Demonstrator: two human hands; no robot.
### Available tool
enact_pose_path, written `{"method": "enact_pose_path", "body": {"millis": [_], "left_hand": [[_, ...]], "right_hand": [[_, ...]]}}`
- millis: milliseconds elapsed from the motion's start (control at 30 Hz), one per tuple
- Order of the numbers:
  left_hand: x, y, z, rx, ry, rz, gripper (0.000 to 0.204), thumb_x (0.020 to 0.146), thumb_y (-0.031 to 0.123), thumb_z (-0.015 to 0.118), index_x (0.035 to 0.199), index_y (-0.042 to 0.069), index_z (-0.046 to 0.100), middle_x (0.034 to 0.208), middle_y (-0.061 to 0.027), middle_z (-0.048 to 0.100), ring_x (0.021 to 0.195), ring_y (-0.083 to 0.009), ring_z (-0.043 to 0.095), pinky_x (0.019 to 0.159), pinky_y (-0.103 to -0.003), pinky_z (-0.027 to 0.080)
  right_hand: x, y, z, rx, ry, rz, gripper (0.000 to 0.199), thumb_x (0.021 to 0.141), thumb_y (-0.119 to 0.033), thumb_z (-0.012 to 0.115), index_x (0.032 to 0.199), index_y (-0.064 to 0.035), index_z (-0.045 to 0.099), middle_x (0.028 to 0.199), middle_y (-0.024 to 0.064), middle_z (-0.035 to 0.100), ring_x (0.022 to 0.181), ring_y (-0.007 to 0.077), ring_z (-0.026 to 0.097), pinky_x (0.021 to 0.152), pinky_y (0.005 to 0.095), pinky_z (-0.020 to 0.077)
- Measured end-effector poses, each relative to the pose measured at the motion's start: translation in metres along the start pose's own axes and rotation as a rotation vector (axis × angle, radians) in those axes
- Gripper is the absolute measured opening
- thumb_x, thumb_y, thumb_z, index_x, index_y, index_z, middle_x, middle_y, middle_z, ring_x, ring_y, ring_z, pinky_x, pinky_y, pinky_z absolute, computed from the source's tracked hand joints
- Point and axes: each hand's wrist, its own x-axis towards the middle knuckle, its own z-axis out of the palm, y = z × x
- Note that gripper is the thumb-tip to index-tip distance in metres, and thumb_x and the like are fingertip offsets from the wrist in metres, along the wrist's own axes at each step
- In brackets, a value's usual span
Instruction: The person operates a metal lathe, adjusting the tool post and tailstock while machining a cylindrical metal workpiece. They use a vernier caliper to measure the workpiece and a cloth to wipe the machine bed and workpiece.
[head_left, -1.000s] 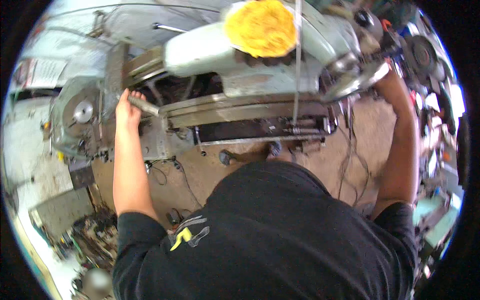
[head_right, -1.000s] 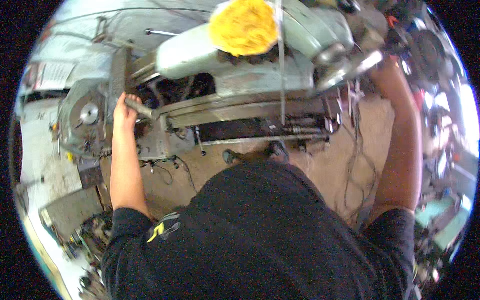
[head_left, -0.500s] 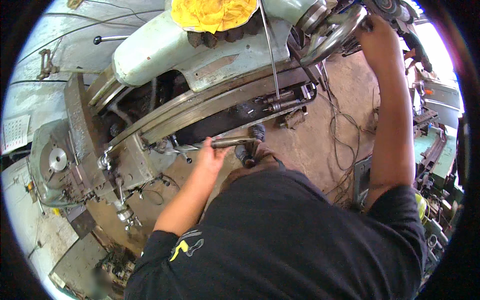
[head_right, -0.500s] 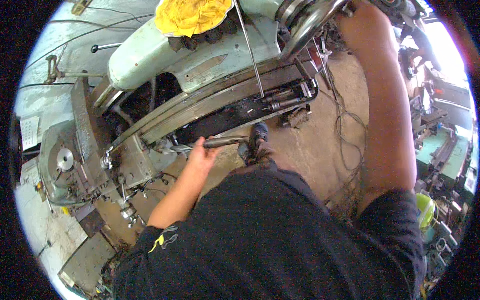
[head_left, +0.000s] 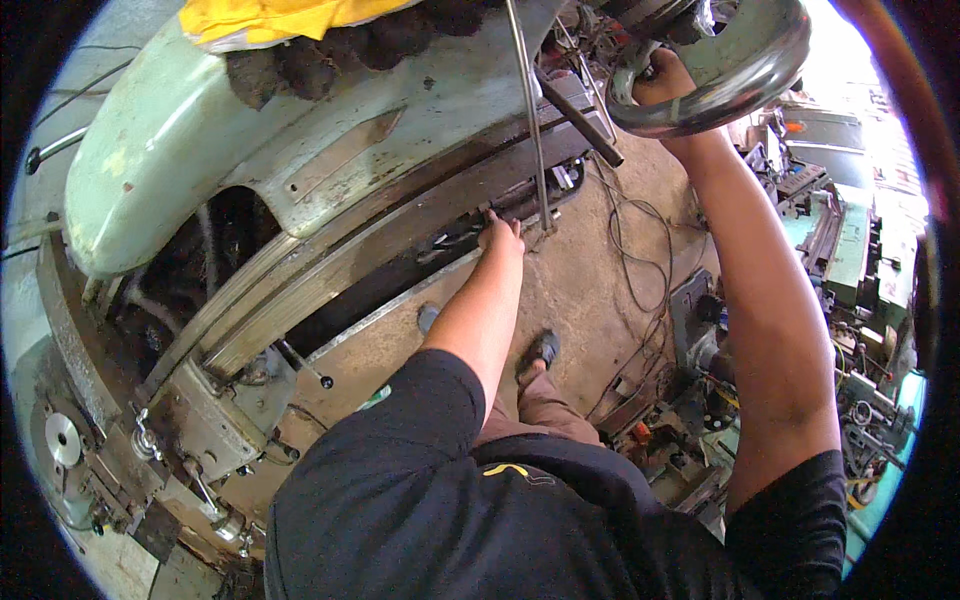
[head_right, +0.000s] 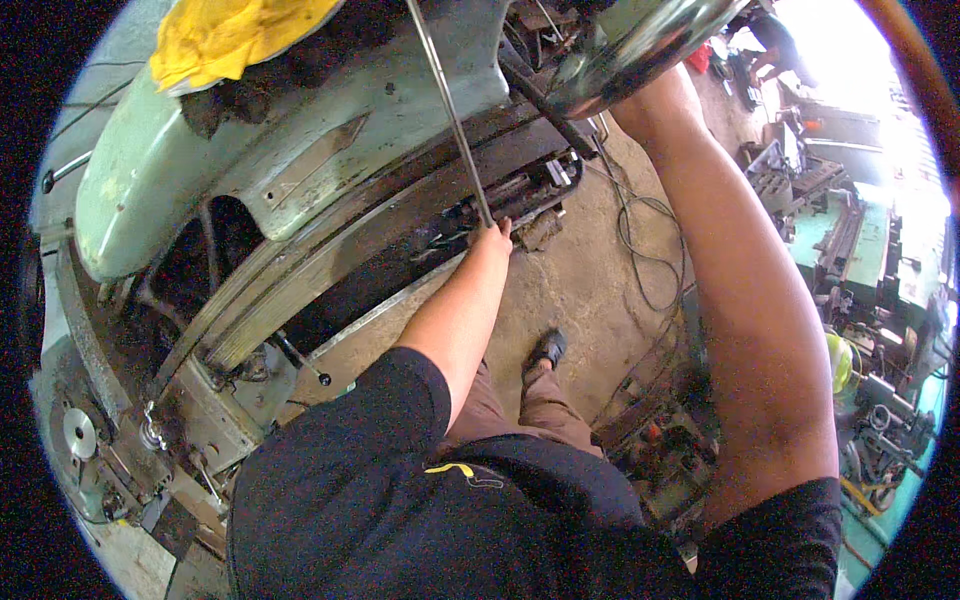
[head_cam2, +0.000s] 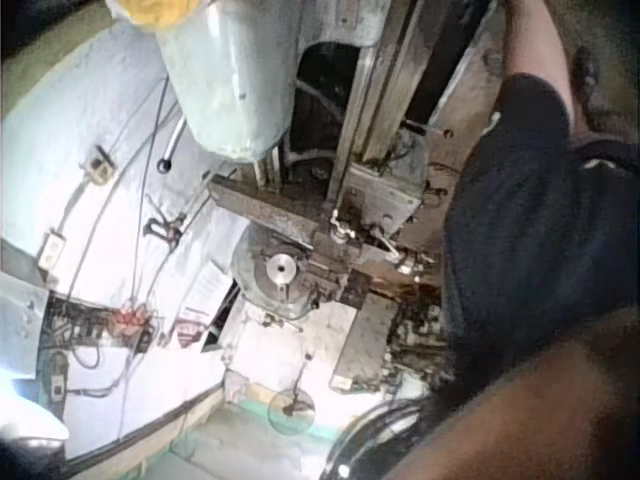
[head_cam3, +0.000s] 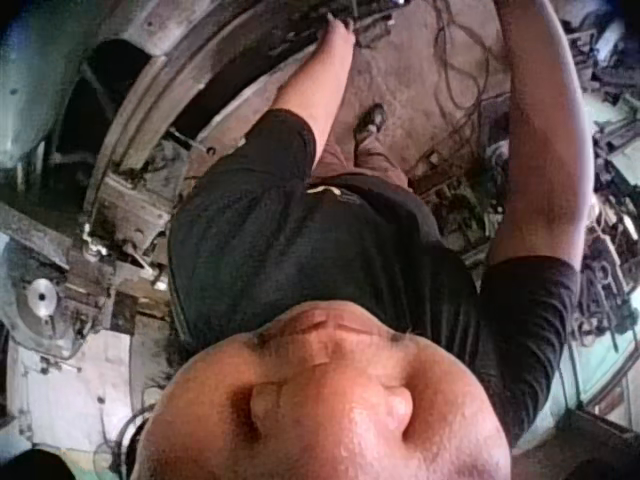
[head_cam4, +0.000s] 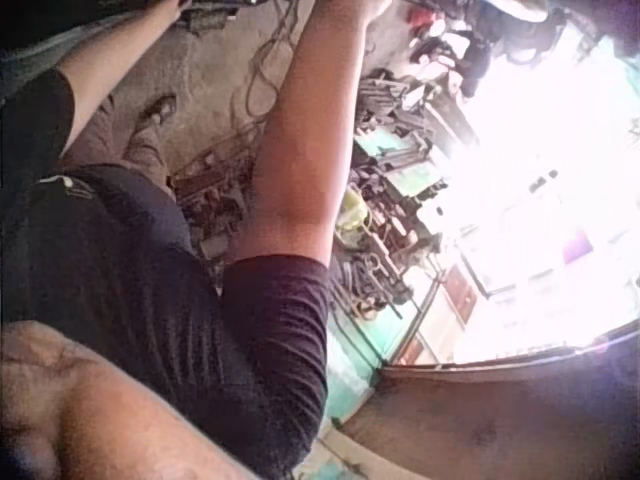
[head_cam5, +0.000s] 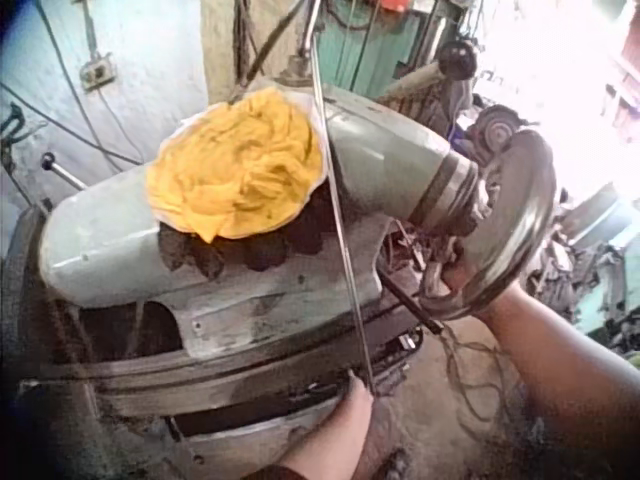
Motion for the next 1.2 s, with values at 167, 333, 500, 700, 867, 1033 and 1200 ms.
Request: {"method": "enact_pose_path", "body": {"millis": [167,333,500,700,867,1033,1200], "left_hand": [[0.063,-0.013,0.032,-0.038,0.079,-0.015,0.050,0.099,0.039,0.059,0.135,0.006,0.048,0.124,-0.0166,0.060,0.096,-0.0311,0.067,0.075,-0.035,0.065],[0.112,-0.001,0.027,0.307,-0.143,-0.240,0.036,0.101,0.038,0.044,0.105,0.002,0.050,0.080,-0.0168,0.063,0.058,-0.0251,0.063,0.052,-0.039,0.060],[0.091,0.029,0.022,0.290,-0.243,-0.390,0.038,0.105,0.028,0.038,0.079,0.004,0.053,0.068,-0.0131,0.065,0.059,-0.0247,0.067,0.055,-0.041,0.062],[0.069,0.019,0.020,0.055,-0.337,-0.429,0.055,0.103,0.053,0.042,0.080,0.004,0.055,0.079,-0.0159,0.068,0.070,-0.0293,0.069,0.072,-0.048,0.062],[0.041,0.044,-0.058,0.706,-0.784,-0.337,0.050,0.101,0.053,0.047,0.083,0.008,0.058,0.072,-0.0107,0.066,0.063,-0.0263,0.066,0.061,-0.039,0.060],[-0.007,0.136,-0.209,1.668,-0.566,0.311,0.049,0.100,0.053,0.049,0.088,0.008,0.059,0.067,-0.0064,0.060,0.055,-0.0192,0.057,0.048,-0.037,0.044],[-0.060,0.254,-0.361,1.660,-0.301,0.186,0.057,0.098,0.056,0.050,0.137,0.014,0.053,0.101,-0.0107,0.065,0.077,-0.0196,0.060,0.063,-0.042,0.051]], "right_hand": [[-0.007,-0.006,0.000,-0.029,0.165,-0.043,0.036,0.087,-0.026,0.060,0.115,-0.0044,0.066,0.109,0.0215,0.065,0.104,0.0359,0.062,0.092,0.0421,0.0475],[-0.019,-0.017,-0.008,-0.029,0.173,-0.053,0.038,0.084,-0.034,0.064,0.106,-0.0036,0.069,0.092,0.0213,0.071,0.087,0.0356,0.069,0.081,0.0419,0.0514],[-0.023,-0.026,-0.011,-0.070,0.190,0.003,0.035,0.085,-0.031,0.062,0.102,-0.0010,0.069,0.091,0.0224,0.071,0.088,0.0367,0.069,0.080,0.0428,0.0516],[-0.013,-0.031,-0.011,-0.080,0.201,0.064,0.036,0.086,-0.031,0.061,0.107,-0.0024,0.066,0.097,0.0215,0.066,0.094,0.0381,0.064,0.086,0.0435,0.0488],[0.002,-0.035,-0.026,-0.128,0.222,-0.048,0.042,0.088,-0.032,0.059,0.124,-0.0086,0.058,0.120,0.0165,0.056,0.113,0.0353,0.053,0.098,0.0430,0.0432],[0.008,-0.037,-0.038,-0.474,0.221,-0.272,0.053,0.090,-0.034,0.058,0.140,-0.0148,0.050,0.143,0.0115,0.046,0.132,0.0325,0.043,0.109,0.0426,0.0375],[0.018,-0.019,-0.023,-0.134,-0.037,-0.074,0.069,0.087,-0.042,0.064,0.148,-0.0171,0.041,0.146,0.0158,0.048,0.128,0.0348,0.052,0.104,0.0445,0.0439]]}}
